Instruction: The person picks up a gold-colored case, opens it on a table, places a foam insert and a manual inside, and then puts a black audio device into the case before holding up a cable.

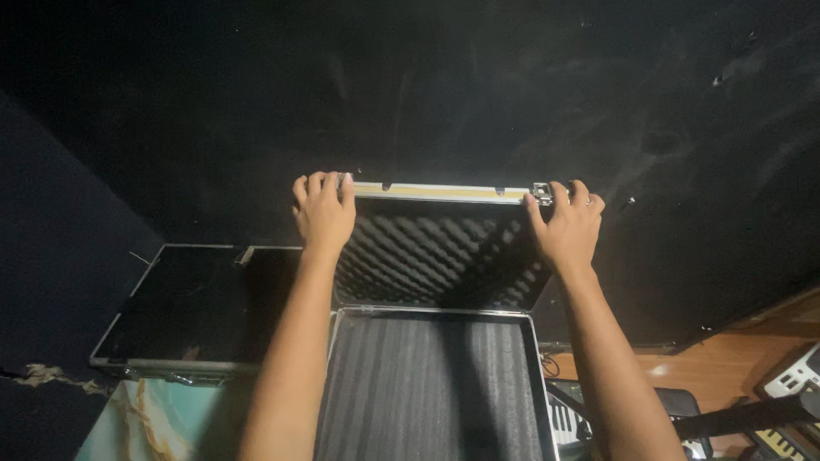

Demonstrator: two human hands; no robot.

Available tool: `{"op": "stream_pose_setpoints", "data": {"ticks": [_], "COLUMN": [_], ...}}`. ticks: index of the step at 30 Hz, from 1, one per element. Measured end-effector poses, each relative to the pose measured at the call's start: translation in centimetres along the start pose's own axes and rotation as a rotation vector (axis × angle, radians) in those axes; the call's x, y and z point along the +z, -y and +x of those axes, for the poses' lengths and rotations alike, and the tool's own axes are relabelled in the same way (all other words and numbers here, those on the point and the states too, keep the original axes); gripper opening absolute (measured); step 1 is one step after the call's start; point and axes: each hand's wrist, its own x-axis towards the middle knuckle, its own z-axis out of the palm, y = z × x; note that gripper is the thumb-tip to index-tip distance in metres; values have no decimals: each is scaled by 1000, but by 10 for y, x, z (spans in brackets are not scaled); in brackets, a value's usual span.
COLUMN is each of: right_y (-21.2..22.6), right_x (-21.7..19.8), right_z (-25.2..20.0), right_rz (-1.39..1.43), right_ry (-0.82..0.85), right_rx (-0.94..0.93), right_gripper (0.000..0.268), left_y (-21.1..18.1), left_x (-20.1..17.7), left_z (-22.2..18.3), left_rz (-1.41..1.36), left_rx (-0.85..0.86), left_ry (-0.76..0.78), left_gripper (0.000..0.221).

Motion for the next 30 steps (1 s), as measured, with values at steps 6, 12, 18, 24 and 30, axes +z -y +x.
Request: {"op": "stream_pose_setpoints", "data": {"ticks": [6,12,18,24,30], "right_y": [-1,-6,-3,-4,-8], "right_x": [4,18,24,16,12], "right_z": [-1,-3,-10,-12,-8], "right_rz": [-22,-141,-97,-117,-150], "right_ry": [-3,-46,-41,36,123], "right_rx": [-3,-95,-137,-150,-149], "right_gripper": [55,52,51,63,86], "left_y": [3,6,1,2,8], "left_x": [9,21,20,13,9], "left_z": [3,-1,-6,-14,-17], "left_rz": [71,51,55,155,185], "left_rx": [30,148,249,242,289], "left_ry": [-63,-168,-79,1,23], "left_gripper": [47,48,49,63,71]}}
